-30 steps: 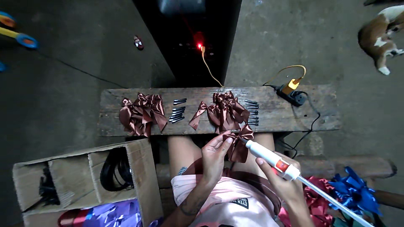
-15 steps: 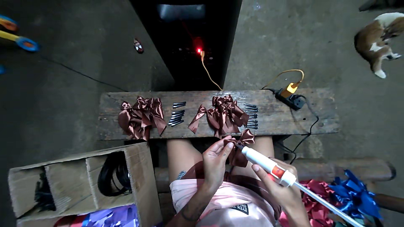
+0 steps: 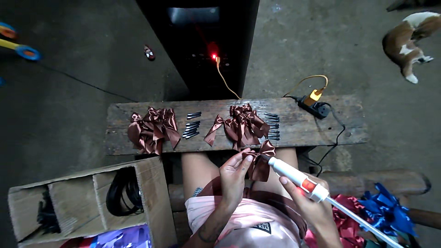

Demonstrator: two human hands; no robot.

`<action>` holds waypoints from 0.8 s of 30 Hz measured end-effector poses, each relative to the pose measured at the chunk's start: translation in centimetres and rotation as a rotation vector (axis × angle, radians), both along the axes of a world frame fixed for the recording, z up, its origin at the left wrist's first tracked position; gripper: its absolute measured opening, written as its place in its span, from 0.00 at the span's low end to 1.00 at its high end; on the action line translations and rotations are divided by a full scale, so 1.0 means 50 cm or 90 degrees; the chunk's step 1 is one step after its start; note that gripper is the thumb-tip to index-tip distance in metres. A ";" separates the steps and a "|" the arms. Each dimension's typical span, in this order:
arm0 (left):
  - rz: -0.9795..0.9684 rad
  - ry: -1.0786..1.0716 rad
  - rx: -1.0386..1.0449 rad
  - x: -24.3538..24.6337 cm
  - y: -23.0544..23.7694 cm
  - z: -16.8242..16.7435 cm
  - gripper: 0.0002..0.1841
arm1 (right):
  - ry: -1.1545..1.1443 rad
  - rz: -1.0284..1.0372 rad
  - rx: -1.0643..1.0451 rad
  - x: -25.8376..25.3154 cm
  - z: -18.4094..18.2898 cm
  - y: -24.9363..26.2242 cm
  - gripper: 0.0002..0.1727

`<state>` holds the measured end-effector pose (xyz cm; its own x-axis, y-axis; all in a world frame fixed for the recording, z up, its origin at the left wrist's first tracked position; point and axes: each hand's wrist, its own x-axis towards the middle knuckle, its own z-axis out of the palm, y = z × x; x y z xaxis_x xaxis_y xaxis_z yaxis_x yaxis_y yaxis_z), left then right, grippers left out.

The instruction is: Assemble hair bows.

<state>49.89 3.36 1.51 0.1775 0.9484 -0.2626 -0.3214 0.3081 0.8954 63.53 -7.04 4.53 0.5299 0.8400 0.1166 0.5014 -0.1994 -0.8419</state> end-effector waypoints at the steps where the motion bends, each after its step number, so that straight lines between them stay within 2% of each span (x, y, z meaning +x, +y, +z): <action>1: -0.001 0.003 -0.001 0.000 0.000 0.001 0.09 | -0.001 -0.002 0.001 0.000 0.000 -0.001 0.24; 8: 0.003 -0.001 -0.001 0.000 -0.002 0.002 0.09 | 0.000 -0.008 0.008 0.001 0.001 -0.002 0.24; 14: 0.010 0.001 0.001 0.001 -0.003 -0.004 0.09 | -0.026 0.047 0.052 0.011 0.003 -0.002 0.23; 24: 0.009 0.000 -0.011 0.001 -0.007 -0.005 0.09 | -0.015 0.008 0.017 0.008 -0.005 -0.007 0.24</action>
